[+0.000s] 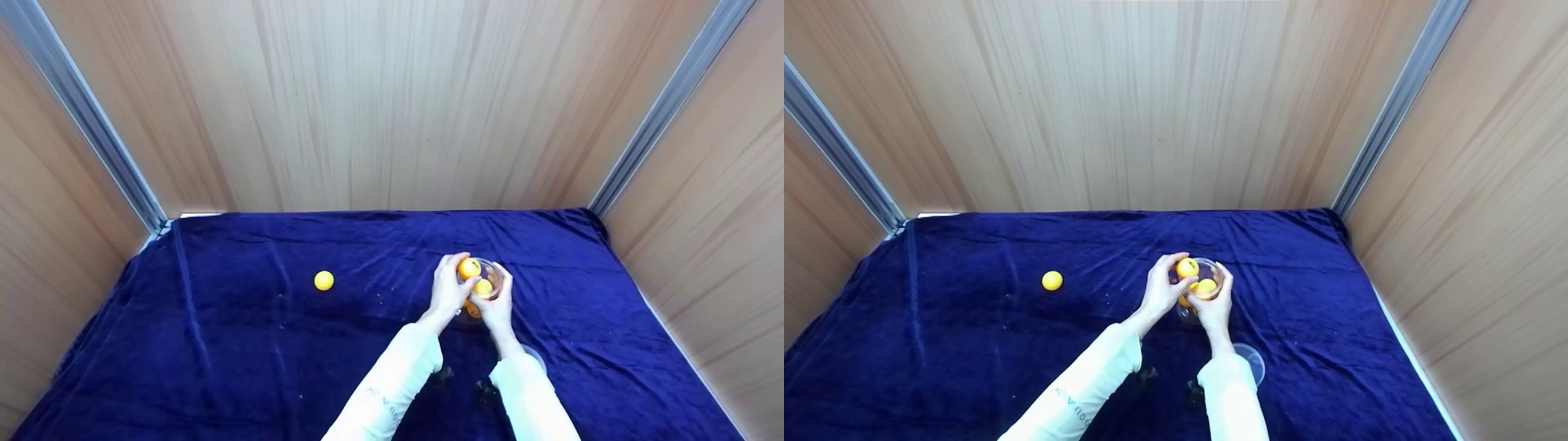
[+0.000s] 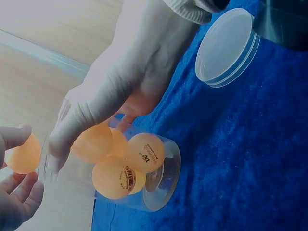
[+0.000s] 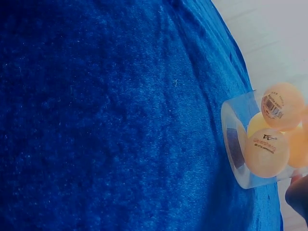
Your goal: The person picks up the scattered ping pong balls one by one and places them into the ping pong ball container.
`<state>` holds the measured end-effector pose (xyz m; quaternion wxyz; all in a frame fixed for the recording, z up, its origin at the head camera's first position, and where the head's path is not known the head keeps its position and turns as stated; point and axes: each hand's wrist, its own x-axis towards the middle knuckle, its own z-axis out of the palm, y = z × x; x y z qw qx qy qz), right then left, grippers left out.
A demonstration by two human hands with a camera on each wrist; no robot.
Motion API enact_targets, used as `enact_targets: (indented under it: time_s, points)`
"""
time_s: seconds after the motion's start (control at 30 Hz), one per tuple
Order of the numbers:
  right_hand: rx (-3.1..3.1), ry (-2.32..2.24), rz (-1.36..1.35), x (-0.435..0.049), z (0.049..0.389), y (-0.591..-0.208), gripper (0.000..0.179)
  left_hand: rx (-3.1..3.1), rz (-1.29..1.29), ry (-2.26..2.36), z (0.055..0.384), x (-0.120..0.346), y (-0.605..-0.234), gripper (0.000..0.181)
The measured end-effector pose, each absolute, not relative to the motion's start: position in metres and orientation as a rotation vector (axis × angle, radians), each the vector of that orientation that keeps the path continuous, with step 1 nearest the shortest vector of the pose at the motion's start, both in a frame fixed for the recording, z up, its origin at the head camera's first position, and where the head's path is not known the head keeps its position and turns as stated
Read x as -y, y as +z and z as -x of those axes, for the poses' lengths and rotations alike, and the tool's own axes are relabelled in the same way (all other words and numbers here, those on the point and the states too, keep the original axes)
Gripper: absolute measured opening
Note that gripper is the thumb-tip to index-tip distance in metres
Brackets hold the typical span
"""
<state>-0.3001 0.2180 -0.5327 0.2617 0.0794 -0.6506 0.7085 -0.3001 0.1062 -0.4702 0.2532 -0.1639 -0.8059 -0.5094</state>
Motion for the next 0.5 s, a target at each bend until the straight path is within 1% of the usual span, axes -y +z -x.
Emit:
enact_targets:
  time_s: [0.27,0.5]
  points:
    - [1.789,1.901,-0.192,-0.211,0.288,-0.514,0.074,2.224,0.432,-1.428,0.301,-0.106,-0.468,0.049]
    - [1.756,1.929,-0.192,-0.212,0.294,-0.521,0.075,2.212,0.419,-1.433,0.302,-0.098,-0.469,0.040]
